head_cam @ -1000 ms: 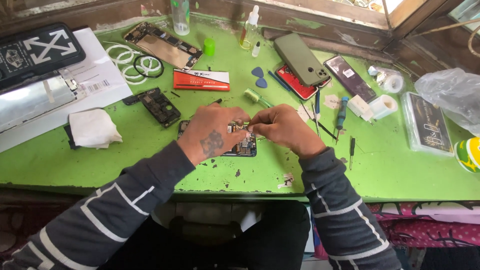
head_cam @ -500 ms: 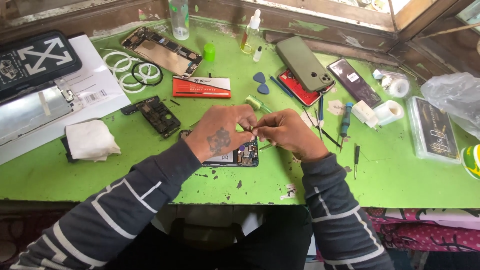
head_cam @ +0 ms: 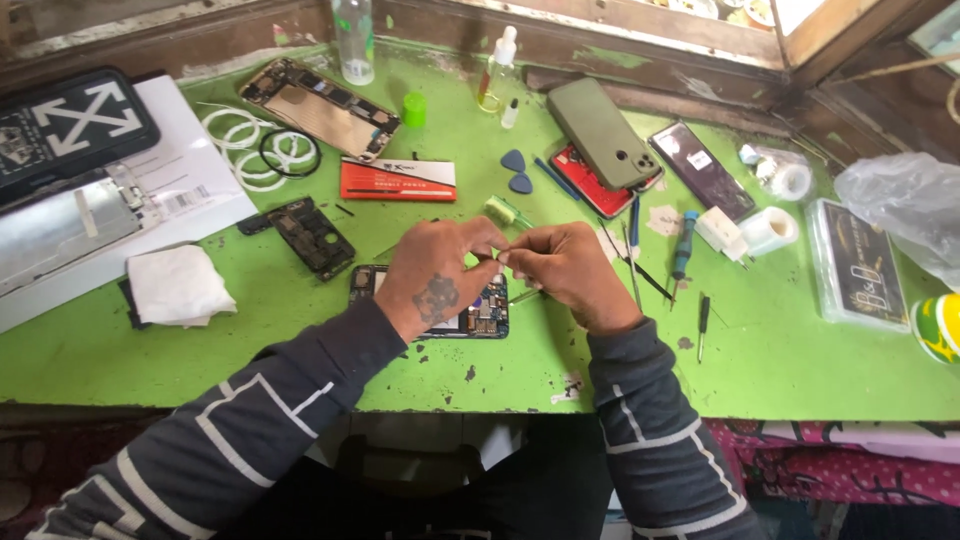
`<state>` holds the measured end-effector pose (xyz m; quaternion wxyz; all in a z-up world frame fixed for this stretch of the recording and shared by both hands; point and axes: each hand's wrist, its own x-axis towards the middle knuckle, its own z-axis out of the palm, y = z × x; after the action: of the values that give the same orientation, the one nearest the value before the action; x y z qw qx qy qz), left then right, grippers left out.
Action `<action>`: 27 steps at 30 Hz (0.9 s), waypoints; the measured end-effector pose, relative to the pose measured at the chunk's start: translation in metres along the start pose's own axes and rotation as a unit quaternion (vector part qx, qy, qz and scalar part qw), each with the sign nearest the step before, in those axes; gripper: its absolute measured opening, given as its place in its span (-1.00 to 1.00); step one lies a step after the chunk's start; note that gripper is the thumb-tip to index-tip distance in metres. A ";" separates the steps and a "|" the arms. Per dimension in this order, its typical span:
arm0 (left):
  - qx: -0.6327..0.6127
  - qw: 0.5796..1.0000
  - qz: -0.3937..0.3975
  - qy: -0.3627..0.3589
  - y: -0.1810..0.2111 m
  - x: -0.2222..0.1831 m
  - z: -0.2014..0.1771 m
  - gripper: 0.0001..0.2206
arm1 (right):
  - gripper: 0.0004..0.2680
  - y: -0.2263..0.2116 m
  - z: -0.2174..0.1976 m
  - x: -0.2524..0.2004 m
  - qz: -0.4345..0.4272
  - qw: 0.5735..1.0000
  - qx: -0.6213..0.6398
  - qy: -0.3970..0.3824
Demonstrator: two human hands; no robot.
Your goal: The person is reassembling a smartphone by connecting internal ribbon cables and components to the motherboard.
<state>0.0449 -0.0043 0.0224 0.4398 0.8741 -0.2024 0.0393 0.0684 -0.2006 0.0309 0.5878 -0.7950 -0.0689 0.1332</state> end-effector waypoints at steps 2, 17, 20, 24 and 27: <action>0.004 1.000 0.003 0.006 -0.002 0.001 0.003 -0.91 | -0.91 0.005 0.000 -0.001 -0.001 1.000 -0.002 0.008; 0.034 0.999 -0.025 0.011 -0.007 -0.009 0.000 -0.94 | -0.91 0.005 0.014 -0.038 -0.078 0.966 -0.209 0.128; 0.082 0.996 -0.032 -0.013 -0.010 -0.022 -0.012 -0.93 | -0.91 0.006 0.035 -0.074 -0.162 0.934 -0.275 0.160; 0.127 0.991 -0.029 -0.001 -0.034 -0.041 -0.011 -0.86 | -0.89 0.019 0.061 -0.107 -0.257 0.900 -0.337 0.099; 0.130 0.991 0.013 0.025 -0.043 -0.046 -0.009 -0.89 | -0.86 0.011 0.072 -0.118 -0.274 0.883 -0.363 0.113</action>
<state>0.0209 0.0401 -0.0155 0.3266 0.9200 -0.1956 0.0931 -0.0659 -0.1690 0.0163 0.2748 -0.9119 -0.2608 -0.1579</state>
